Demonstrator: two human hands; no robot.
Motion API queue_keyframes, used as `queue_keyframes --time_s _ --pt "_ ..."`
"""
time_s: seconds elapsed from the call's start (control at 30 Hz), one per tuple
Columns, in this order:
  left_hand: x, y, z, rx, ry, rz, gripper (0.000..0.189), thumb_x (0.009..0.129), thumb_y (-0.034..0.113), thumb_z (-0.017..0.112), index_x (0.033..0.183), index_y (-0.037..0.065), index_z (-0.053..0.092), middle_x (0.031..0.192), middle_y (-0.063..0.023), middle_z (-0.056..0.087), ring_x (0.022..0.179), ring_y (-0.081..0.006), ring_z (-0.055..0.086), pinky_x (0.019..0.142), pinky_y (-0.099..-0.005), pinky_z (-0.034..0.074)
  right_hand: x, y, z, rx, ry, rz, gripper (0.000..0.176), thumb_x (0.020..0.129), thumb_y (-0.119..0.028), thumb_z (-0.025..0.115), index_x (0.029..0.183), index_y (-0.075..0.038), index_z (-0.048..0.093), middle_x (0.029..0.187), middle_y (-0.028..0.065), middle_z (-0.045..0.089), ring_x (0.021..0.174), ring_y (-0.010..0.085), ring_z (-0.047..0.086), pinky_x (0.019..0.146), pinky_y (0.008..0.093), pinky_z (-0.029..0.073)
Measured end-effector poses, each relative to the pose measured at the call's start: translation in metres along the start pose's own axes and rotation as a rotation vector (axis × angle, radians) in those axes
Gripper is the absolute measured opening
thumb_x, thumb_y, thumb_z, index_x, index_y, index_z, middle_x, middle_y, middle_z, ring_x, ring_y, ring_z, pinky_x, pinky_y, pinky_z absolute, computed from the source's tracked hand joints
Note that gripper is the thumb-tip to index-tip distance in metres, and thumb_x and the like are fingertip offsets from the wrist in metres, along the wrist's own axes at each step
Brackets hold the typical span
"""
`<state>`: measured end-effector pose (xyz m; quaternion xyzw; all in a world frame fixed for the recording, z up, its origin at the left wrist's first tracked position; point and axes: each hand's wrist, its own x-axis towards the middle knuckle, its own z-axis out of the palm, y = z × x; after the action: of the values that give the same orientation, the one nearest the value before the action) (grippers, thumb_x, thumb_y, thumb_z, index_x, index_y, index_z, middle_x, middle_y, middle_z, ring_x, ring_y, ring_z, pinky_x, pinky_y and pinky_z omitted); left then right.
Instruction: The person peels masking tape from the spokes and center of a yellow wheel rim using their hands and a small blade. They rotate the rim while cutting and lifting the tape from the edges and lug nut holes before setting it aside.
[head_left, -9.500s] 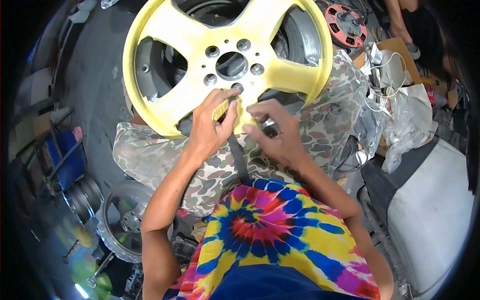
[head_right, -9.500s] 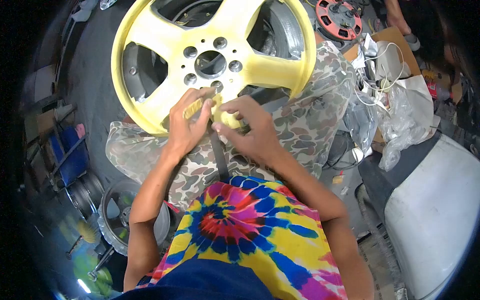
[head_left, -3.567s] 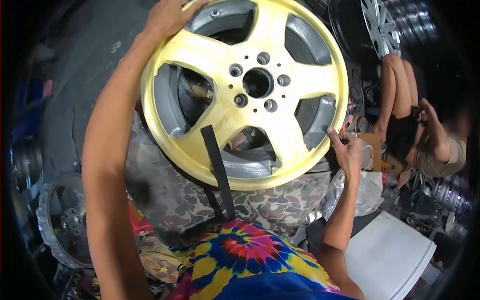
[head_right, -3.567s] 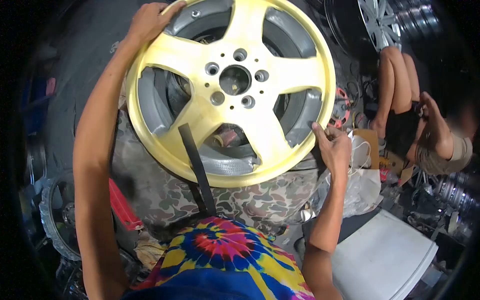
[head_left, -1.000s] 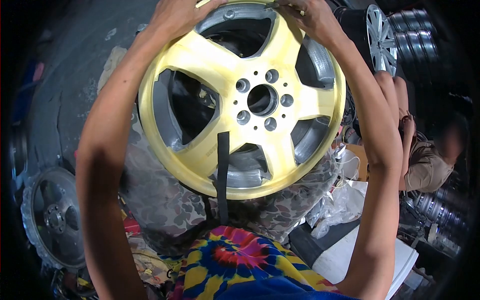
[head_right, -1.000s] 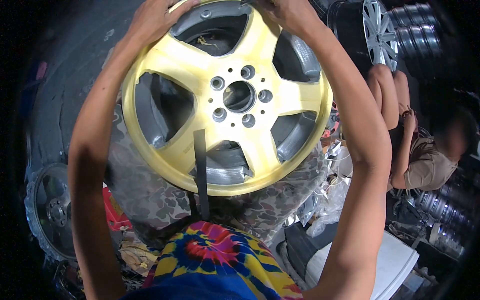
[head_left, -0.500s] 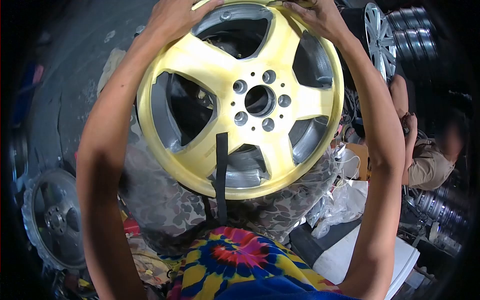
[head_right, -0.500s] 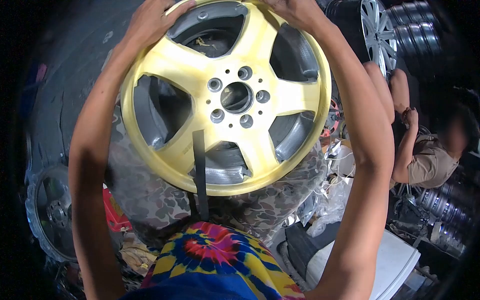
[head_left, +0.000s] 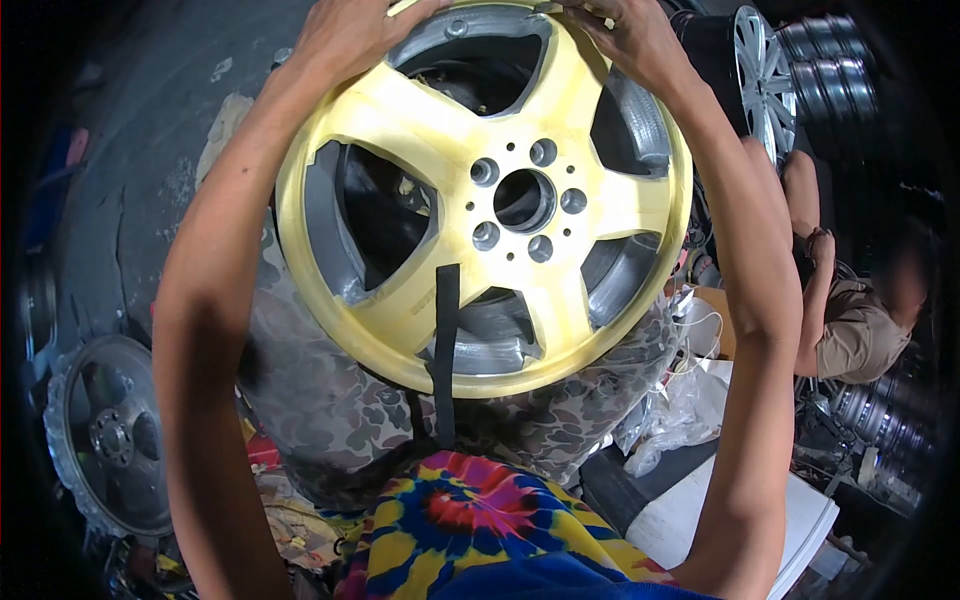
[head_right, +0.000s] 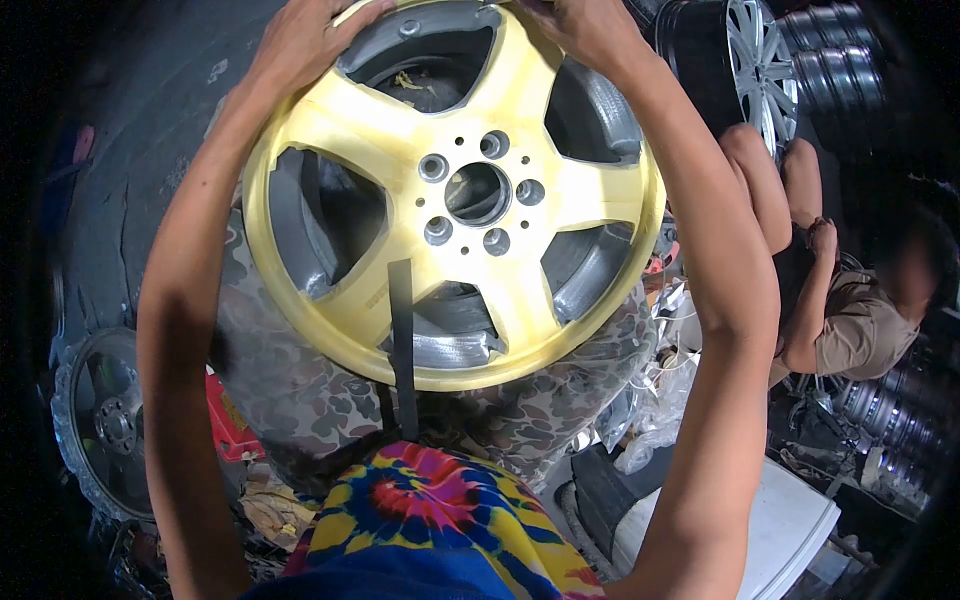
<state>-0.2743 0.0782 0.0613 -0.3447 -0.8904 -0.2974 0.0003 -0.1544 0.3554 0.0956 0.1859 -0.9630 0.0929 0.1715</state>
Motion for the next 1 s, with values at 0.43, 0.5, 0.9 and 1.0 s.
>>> queue_keyframes --time_s 0.43,0.5,0.9,1.0 --pt "-0.001 0.002 -0.001 0.042 0.000 -0.017 0.057 0.097 0.054 0.064 0.085 0.000 0.079 0.071 -0.0252 0.071 0.074 -0.0413 0.073 0.074 -0.0502 0.055 0.008 0.009 0.001 0.034 -0.048 -0.042 0.013 0.087 -0.008 0.074 0.097 0.001 0.075 0.089 0.0183 0.068 0.082 0.0374 0.069 0.072 0.0439 0.054" --pt "-0.004 0.004 0.000 -0.033 0.020 -0.023 0.057 0.097 0.053 0.064 0.082 -0.001 0.078 0.071 -0.0256 0.070 0.073 -0.0423 0.073 0.073 -0.0511 0.054 0.009 0.010 -0.007 0.087 0.006 0.024 0.013 0.088 -0.008 0.074 0.098 0.000 0.075 0.089 0.0176 0.068 0.082 0.0359 0.069 0.073 0.0422 0.054" --pt "-0.002 -0.003 0.004 0.015 0.022 0.021 0.058 0.096 0.051 0.065 0.078 -0.002 0.077 0.070 -0.0261 0.069 0.071 -0.0435 0.072 0.071 -0.0515 0.054 0.001 0.008 -0.003 0.116 0.026 0.019 0.015 0.091 -0.011 0.075 0.096 0.001 0.068 0.087 0.0160 0.063 0.081 0.0340 0.064 0.071 0.0407 0.050" --pt "0.000 -0.005 0.005 0.057 0.027 0.029 0.058 0.097 0.051 0.065 0.078 -0.002 0.077 0.070 -0.0260 0.069 0.071 -0.0429 0.072 0.071 -0.0510 0.054 -0.004 0.006 0.002 0.086 0.046 0.041 0.017 0.091 -0.012 0.075 0.092 0.002 0.065 0.085 0.0162 0.059 0.078 0.0359 0.061 0.069 0.0418 0.049"
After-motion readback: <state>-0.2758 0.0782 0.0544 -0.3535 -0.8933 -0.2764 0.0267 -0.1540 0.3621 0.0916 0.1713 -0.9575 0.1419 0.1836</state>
